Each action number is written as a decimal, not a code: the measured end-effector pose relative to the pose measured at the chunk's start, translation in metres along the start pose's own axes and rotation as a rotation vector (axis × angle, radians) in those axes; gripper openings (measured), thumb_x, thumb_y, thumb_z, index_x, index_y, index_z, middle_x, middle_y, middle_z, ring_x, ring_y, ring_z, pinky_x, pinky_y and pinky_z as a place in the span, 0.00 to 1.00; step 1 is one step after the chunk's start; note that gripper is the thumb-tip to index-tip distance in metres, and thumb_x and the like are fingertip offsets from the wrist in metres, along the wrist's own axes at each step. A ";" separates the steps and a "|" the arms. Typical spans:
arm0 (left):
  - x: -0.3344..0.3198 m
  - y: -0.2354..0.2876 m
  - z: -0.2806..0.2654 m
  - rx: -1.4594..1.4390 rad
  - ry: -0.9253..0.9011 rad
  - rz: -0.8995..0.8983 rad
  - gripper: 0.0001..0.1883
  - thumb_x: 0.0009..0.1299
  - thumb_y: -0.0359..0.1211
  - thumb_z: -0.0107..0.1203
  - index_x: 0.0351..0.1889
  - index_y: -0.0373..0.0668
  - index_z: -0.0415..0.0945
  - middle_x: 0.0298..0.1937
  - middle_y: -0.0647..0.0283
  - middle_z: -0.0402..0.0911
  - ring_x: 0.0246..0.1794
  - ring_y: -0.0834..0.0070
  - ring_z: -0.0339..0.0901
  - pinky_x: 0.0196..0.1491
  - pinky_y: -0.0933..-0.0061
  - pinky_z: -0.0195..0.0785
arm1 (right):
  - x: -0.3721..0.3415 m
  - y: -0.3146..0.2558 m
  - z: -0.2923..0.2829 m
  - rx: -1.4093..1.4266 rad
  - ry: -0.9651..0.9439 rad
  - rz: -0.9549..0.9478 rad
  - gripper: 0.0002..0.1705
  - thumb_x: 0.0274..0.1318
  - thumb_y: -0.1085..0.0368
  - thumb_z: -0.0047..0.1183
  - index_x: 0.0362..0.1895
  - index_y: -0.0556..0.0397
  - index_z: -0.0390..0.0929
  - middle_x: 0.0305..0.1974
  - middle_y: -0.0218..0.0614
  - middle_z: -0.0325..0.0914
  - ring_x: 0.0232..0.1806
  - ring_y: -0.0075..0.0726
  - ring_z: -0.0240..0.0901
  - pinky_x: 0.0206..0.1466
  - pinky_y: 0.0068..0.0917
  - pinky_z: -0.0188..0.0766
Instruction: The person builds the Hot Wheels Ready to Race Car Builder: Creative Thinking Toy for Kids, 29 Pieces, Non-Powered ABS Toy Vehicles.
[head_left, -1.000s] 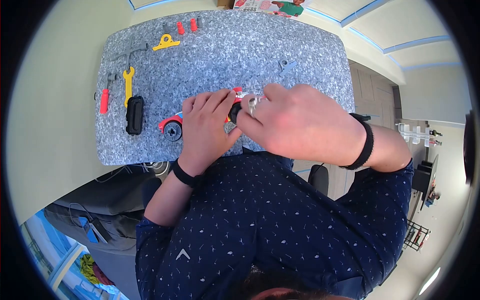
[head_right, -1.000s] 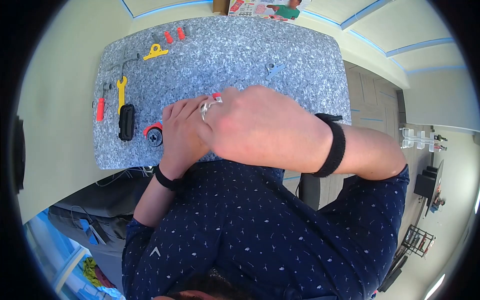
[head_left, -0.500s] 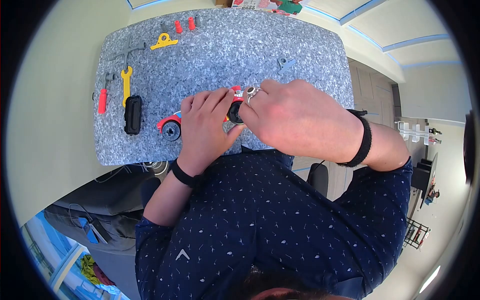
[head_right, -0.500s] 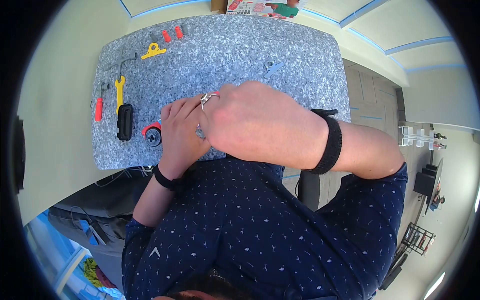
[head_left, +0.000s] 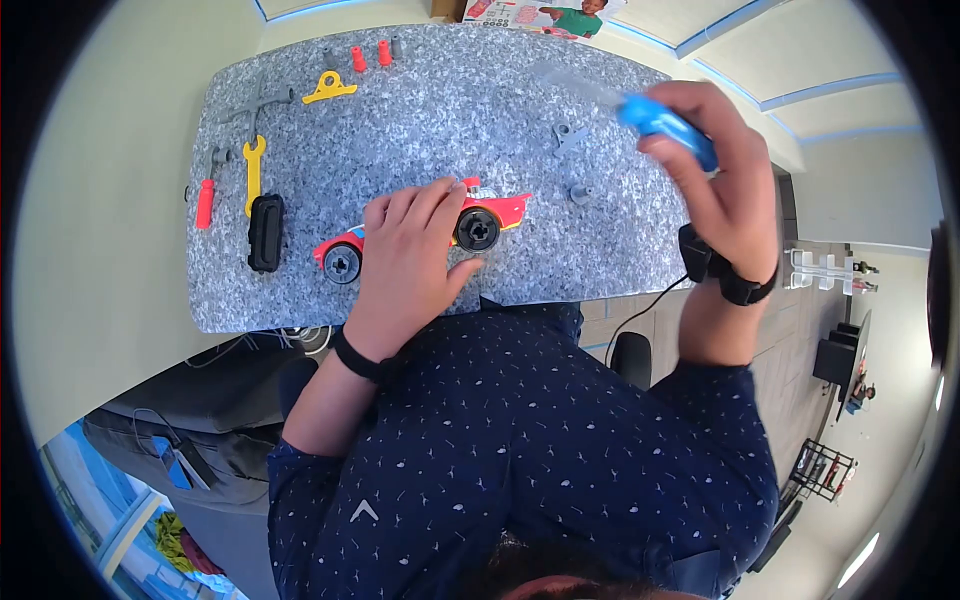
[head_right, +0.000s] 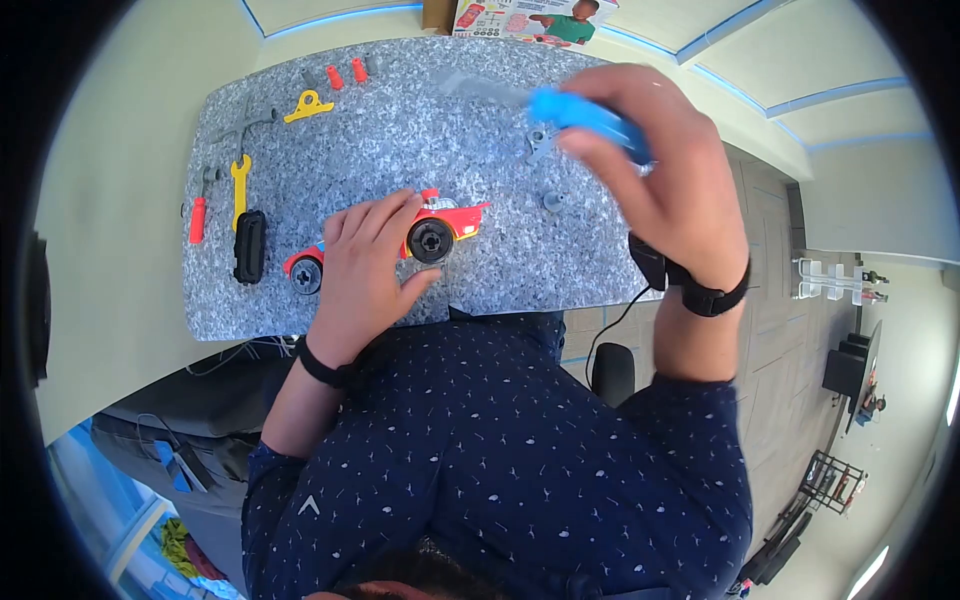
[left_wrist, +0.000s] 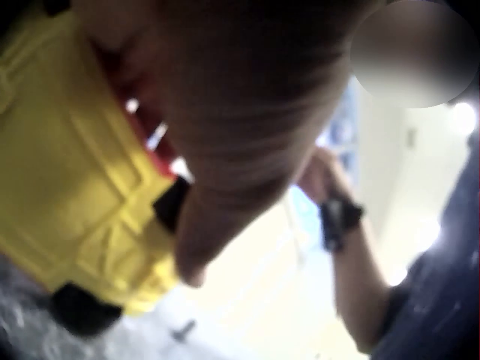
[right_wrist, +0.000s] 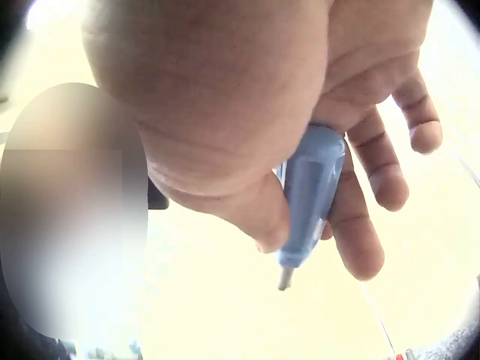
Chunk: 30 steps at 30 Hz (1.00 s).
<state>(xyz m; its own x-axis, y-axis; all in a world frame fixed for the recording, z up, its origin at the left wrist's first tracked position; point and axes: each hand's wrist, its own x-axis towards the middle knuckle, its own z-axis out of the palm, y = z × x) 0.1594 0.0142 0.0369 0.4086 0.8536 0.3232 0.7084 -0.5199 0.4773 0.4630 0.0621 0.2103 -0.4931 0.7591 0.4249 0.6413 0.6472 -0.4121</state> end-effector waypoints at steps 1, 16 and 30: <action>-0.001 0.000 -0.001 -0.001 -0.008 -0.006 0.39 0.66 0.34 0.76 0.77 0.34 0.78 0.76 0.53 0.82 0.76 0.53 0.77 0.77 0.48 0.63 | -0.020 0.018 0.005 0.212 0.062 0.156 0.13 0.82 0.60 0.61 0.59 0.55 0.83 0.43 0.35 0.91 0.46 0.30 0.82 0.55 0.33 0.75; 0.011 -0.007 0.032 0.040 0.018 0.180 0.34 0.68 0.21 0.64 0.75 0.38 0.79 0.76 0.57 0.81 0.77 0.57 0.76 0.79 0.49 0.63 | -0.101 0.043 0.161 0.760 0.015 0.966 0.21 0.77 0.54 0.73 0.60 0.52 0.80 0.33 0.25 0.82 0.29 0.16 0.75 0.31 0.24 0.70; 0.006 -0.014 0.059 0.191 -0.062 0.201 0.17 0.79 0.27 0.58 0.65 0.44 0.81 0.88 0.59 0.72 0.92 0.55 0.62 0.85 0.38 0.51 | -0.123 0.070 0.192 0.341 -0.026 0.737 0.24 0.70 0.51 0.77 0.54 0.56 0.84 0.43 0.43 0.88 0.38 0.47 0.85 0.44 0.43 0.79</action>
<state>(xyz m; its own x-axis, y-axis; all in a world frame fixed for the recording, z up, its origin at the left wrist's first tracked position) 0.1857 0.0290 -0.0162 0.5823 0.7374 0.3424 0.7027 -0.6683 0.2441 0.4559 0.0269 -0.0256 -0.0303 0.9972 -0.0689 0.5942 -0.0375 -0.8035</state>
